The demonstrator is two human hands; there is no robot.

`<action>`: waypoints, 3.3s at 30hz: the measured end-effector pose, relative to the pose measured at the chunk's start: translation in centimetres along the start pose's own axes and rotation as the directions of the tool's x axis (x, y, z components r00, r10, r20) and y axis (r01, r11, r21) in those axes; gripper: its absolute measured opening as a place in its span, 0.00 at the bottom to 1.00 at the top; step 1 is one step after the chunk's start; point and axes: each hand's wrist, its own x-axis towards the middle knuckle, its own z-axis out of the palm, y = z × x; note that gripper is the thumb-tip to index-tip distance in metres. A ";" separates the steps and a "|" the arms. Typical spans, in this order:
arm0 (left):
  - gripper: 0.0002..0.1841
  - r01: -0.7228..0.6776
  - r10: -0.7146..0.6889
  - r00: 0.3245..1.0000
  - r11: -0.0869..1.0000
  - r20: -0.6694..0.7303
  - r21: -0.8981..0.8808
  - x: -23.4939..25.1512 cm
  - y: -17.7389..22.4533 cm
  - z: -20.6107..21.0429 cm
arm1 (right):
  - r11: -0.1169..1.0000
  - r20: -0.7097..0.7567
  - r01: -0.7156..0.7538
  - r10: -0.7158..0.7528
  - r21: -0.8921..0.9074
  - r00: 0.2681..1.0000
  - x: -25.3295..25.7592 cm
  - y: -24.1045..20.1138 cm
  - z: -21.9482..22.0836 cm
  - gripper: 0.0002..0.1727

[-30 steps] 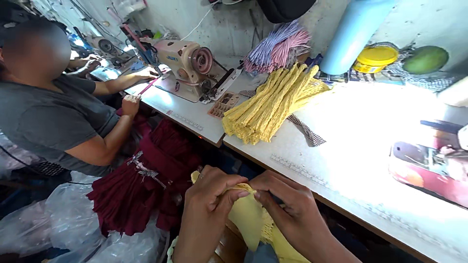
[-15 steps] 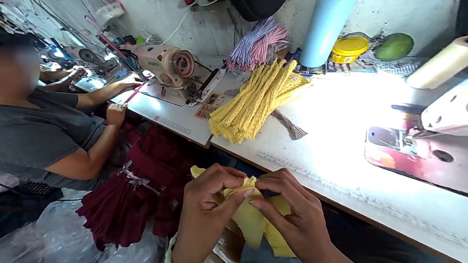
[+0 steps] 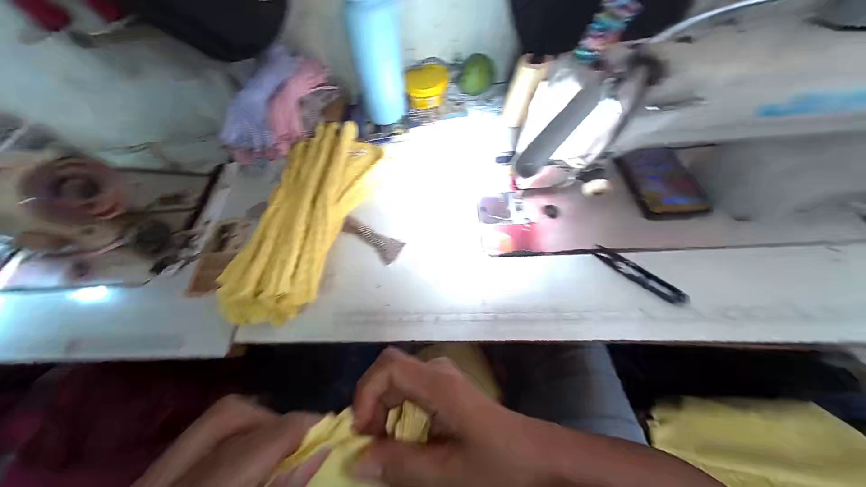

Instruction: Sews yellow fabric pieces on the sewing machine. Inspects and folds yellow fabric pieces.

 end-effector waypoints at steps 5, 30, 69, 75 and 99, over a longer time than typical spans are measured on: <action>0.08 -0.078 0.076 0.987 0.997 0.143 0.007 4.2 0.6 -0.8 | 0.998 -0.048 0.069 -0.069 0.011 0.997 -0.9 -0.3 -1.8 0.10; 0.14 0.184 -0.365 0.792 0.907 0.489 0.379 18.4 -8.4 23.7 | 0.678 -0.685 -0.695 0.391 -0.237 0.615 -6.6 2.9 -13.1 0.10; 0.17 0.087 -0.170 0.875 0.976 0.454 0.198 16.9 -11.4 25.5 | 0.548 -0.535 -0.588 0.276 -0.595 0.799 -3.7 4.8 -24.1 0.13; 0.15 0.073 -0.108 0.890 0.993 0.442 0.095 16.8 -11.9 25.7 | 0.603 -0.501 -0.565 0.295 -0.563 0.814 -4.0 4.7 -24.6 0.10; 0.09 -0.340 0.277 0.940 0.811 0.199 0.476 13.7 -8.3 27.4 | 0.405 -0.637 -0.773 0.441 -0.487 0.632 -2.0 4.3 -23.2 0.10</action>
